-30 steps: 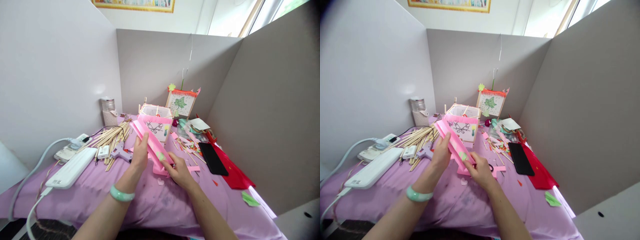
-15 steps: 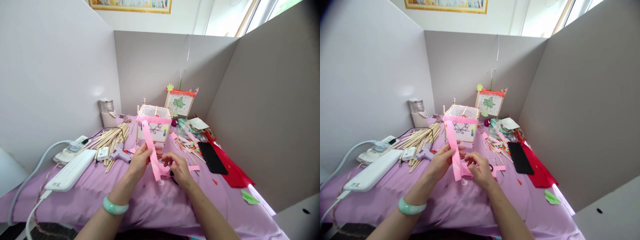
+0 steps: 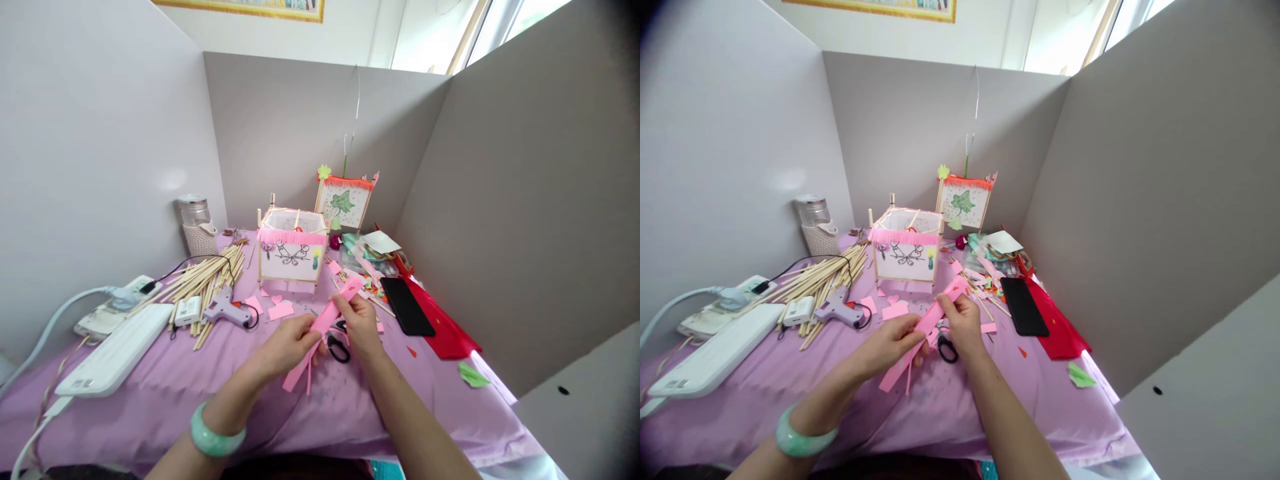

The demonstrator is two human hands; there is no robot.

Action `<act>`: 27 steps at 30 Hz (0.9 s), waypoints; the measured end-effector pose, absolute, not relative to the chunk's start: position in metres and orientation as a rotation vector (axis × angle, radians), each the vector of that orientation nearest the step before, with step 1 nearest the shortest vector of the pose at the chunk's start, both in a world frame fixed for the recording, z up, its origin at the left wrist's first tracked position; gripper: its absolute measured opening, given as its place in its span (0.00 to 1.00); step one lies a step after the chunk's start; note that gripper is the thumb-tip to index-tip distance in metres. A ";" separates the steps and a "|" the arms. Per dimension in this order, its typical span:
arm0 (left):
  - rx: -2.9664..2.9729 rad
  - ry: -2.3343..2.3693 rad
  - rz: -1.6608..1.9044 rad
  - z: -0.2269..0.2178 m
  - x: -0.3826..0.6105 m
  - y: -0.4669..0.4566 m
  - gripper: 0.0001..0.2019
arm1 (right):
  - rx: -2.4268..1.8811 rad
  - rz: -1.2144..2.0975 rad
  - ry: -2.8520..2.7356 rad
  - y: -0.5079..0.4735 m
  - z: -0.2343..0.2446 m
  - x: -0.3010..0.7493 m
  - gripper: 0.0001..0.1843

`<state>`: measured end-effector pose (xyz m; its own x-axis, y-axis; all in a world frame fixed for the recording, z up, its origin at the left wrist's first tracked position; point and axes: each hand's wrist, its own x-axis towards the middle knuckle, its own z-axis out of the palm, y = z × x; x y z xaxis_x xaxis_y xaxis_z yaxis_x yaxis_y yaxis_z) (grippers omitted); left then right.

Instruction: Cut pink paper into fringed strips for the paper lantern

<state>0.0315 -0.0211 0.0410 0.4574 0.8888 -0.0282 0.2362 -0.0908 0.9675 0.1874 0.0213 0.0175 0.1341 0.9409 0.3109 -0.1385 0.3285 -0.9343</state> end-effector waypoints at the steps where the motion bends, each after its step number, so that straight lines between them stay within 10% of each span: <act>1: 1.602 0.999 0.724 0.042 0.029 -0.021 0.04 | -0.899 0.959 -1.128 0.023 0.017 0.189 0.17; 27: 1.844 1.421 0.829 0.061 -0.039 -0.020 0.19 | -1.052 0.757 -1.162 0.025 0.031 0.225 0.14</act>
